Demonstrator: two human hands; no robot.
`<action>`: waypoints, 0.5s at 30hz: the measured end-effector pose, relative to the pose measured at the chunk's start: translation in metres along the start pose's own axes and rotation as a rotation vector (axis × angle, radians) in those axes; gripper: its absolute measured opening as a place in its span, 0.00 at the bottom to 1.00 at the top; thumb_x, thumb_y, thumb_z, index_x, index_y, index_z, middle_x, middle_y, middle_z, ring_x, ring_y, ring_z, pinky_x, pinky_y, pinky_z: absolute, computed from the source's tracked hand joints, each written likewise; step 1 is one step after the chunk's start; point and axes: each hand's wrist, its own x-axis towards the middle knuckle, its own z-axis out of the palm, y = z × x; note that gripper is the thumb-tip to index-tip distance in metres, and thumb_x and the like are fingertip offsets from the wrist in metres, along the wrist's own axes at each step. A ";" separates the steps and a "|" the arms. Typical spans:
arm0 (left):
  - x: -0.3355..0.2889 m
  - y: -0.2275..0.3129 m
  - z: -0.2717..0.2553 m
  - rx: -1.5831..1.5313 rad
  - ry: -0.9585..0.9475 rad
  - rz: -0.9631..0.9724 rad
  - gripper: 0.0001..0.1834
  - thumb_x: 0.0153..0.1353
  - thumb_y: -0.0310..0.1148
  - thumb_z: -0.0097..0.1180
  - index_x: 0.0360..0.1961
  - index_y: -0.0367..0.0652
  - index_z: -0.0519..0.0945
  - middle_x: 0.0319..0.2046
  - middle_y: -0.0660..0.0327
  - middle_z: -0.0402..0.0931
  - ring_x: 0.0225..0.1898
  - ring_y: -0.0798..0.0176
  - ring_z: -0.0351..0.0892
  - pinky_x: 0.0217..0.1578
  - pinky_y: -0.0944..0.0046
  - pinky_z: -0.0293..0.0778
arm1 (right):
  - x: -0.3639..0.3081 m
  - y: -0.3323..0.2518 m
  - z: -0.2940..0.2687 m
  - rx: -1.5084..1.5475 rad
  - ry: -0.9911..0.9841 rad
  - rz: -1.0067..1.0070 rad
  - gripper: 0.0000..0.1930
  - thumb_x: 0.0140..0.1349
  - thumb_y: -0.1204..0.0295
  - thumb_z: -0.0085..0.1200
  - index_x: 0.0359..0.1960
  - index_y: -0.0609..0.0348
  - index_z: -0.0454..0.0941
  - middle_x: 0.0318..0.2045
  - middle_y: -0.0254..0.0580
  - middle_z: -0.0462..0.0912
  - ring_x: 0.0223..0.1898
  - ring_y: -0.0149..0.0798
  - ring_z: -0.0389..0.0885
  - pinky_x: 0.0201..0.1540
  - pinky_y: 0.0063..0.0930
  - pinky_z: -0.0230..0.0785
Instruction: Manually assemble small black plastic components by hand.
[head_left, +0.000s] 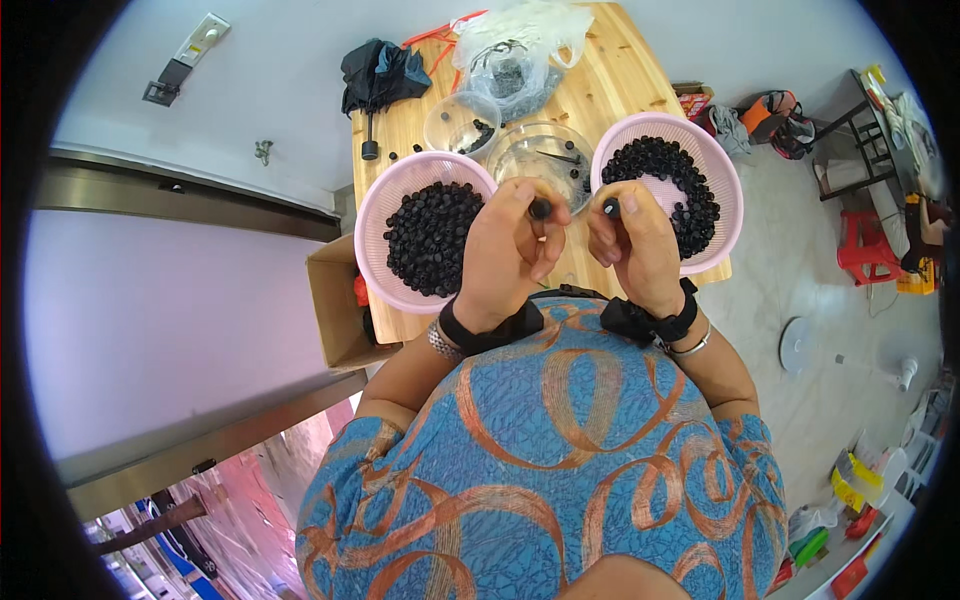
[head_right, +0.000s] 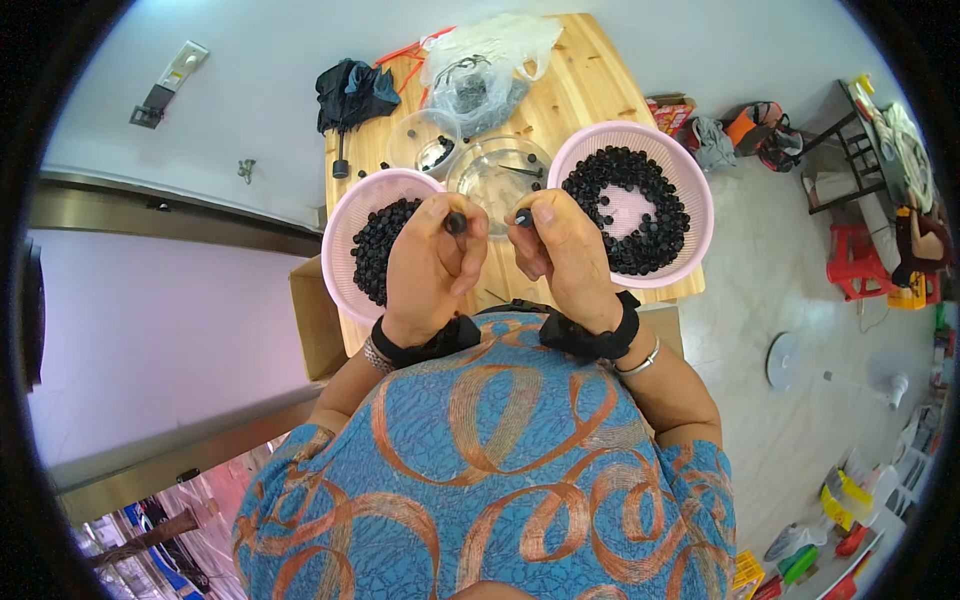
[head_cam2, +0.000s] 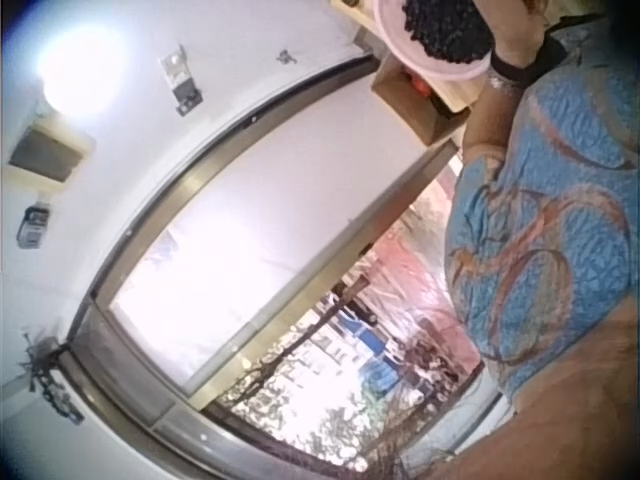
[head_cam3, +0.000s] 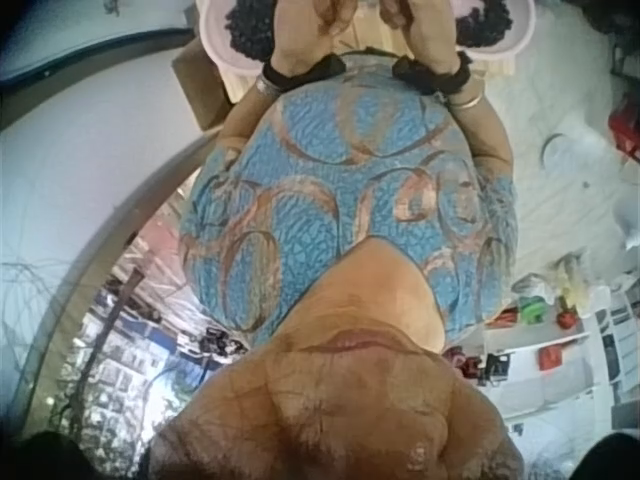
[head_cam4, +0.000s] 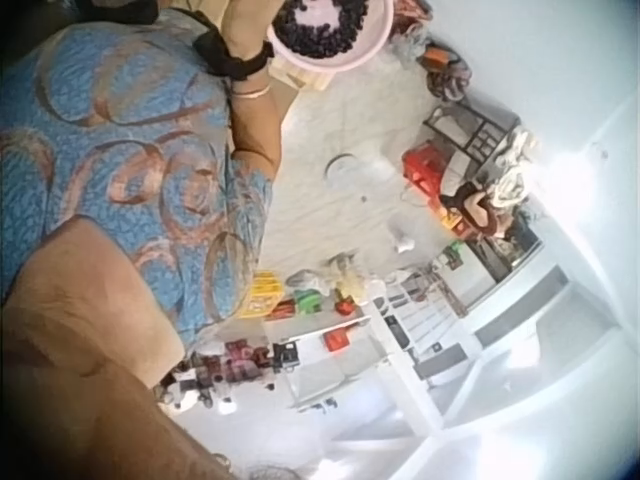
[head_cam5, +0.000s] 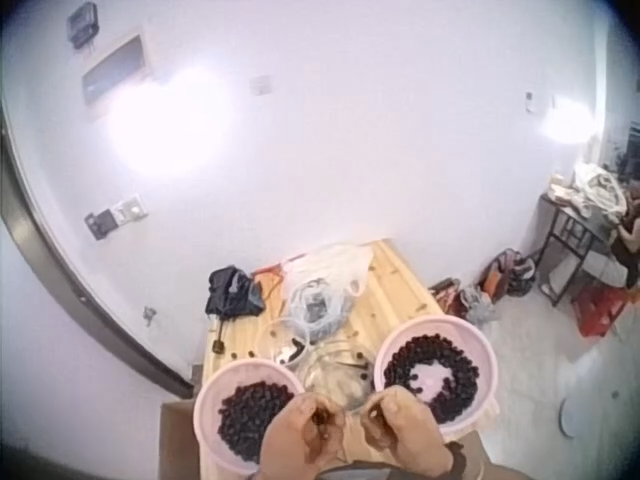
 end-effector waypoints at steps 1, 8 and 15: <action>0.000 0.002 -0.001 -0.141 -0.001 -0.105 0.17 0.67 0.40 0.33 0.34 0.38 0.69 0.26 0.60 0.67 0.14 0.75 0.59 0.13 0.79 0.55 | -0.001 0.001 0.001 -0.009 0.016 -0.010 0.16 0.67 0.60 0.36 0.36 0.62 0.68 0.18 0.31 0.63 0.17 0.23 0.57 0.19 0.17 0.53; -0.007 -0.005 0.003 0.230 -0.053 0.067 0.06 0.60 0.25 0.47 0.38 0.37 0.70 0.28 0.63 0.69 0.17 0.76 0.62 0.17 0.80 0.60 | -0.005 0.004 0.001 -0.015 0.012 -0.009 0.13 0.66 0.64 0.41 0.40 0.64 0.68 0.21 0.33 0.69 0.19 0.24 0.64 0.23 0.15 0.59; -0.006 -0.013 0.001 0.304 -0.211 0.326 0.08 0.57 0.18 0.51 0.38 0.35 0.70 0.26 0.62 0.72 0.26 0.71 0.75 0.28 0.74 0.72 | -0.009 0.005 0.001 0.015 -0.002 -0.048 0.10 0.65 0.70 0.44 0.41 0.66 0.68 0.23 0.36 0.73 0.22 0.25 0.70 0.26 0.16 0.64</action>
